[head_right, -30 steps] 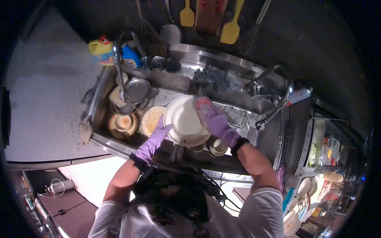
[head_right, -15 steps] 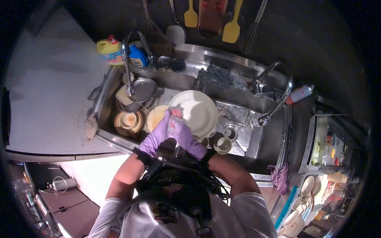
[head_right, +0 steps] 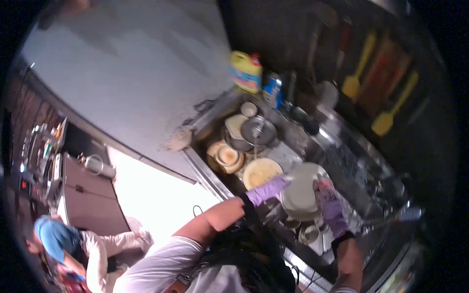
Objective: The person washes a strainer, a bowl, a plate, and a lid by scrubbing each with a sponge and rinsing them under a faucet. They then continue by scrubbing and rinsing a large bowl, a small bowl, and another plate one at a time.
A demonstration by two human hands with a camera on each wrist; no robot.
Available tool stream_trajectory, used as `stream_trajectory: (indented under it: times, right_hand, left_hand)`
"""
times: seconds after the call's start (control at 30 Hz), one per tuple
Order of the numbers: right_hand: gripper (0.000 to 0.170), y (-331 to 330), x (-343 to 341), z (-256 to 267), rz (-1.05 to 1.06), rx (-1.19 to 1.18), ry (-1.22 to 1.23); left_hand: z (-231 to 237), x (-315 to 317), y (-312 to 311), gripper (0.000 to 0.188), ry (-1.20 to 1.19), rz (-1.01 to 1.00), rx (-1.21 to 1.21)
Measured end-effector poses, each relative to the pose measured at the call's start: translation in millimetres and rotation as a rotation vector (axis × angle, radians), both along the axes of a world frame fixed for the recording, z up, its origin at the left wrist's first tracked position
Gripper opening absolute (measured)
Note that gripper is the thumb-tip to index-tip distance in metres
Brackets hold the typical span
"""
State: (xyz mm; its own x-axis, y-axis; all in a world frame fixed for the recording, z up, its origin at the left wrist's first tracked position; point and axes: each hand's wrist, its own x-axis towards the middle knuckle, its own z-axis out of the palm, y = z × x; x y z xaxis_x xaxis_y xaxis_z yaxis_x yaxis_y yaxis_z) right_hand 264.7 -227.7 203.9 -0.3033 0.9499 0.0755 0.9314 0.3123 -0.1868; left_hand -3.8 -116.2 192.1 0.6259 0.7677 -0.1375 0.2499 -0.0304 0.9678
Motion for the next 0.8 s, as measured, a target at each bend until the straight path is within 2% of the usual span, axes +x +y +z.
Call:
stream_trajectory:
  times: [0.03,0.07,0.13,0.17,0.23,0.27,0.37,0.47,0.53,0.57,0.6,0.63,0.67,0.7,0.77,0.8]
  right_hand:
    - [0.04,14.8,-4.7,-5.7,-0.04,0.037,-0.002]
    - [0.043,29.9,-8.9,-12.6,-0.081,0.073,-0.002]
    - [0.045,33.6,-60.6,31.8,-0.071,0.155,-0.007]
    - [0.047,37.8,-81.4,30.5,-0.083,0.129,0.105]
    - [0.05,29.4,-104.5,11.1,-0.125,0.061,0.311]
    - [0.051,29.2,-107.9,-10.5,-0.139,0.167,0.261]
    - [0.052,1.6,-144.3,30.4,-0.439,-0.419,0.649]
    - [0.045,-33.9,-135.2,22.3,-0.161,-0.258,0.328]
    - [0.033,-42.7,-102.6,-1.7,0.078,0.054,-0.105]
    - [0.028,-43.2,-93.1,2.3,0.079,0.05,-0.047]
    - [0.023,-43.7,-83.0,5.4,0.08,0.047,0.01]
    - [0.019,-43.6,-77.5,37.3,-0.026,-0.118,0.346]
    - [0.017,-44.3,-72.6,40.7,-0.062,-0.18,0.486]
    - [0.015,-45.0,-67.6,44.3,-0.1,-0.237,0.628]
    - [0.015,-45.6,-51.6,27.7,-0.024,-0.138,0.497]
    - [0.015,-44.4,-50.6,30.1,0.023,-0.086,0.425]
  left_hand:
    - [-35.4,7.3,10.1,0.026,0.212,-0.07,0.072]
    - [-32.0,9.6,0.1,0.027,-0.065,0.063,-0.096]
    - [-28.8,1.8,-17.8,0.028,-0.238,0.154,-0.314]
    - [-32.9,-2.7,-23.4,0.028,-0.128,0.119,-0.372]
    - [-113.2,25.9,-20.4,0.027,-0.36,0.247,-0.217]
    - [-100.7,27.7,-21.5,0.029,-0.274,0.267,-0.237]
    - [-7.8,14.6,-19.7,0.035,0.204,0.136,-0.312]
    - [-33.3,20.7,-16.6,0.042,0.155,0.368,-0.147]
    - [-48.3,7.3,-12.8,0.043,-0.051,0.33,-0.046]
    - [-51.1,4.7,-12.8,0.044,-0.156,0.301,0.005]
    - [-45.9,4.8,-13.2,0.044,-0.165,0.302,0.086]
    - [-34.6,3.1,-15.9,0.045,-0.173,0.307,0.166]
    - [-24.0,0.3,-19.4,0.045,-0.178,0.316,0.244]
    - [-3.8,-3.0,-24.3,0.045,0.025,0.266,0.352]
    - [47.2,-6.2,-36.2,0.044,0.431,0.158,0.567]
    - [64.8,-8.6,-49.8,0.043,0.28,0.204,0.822]
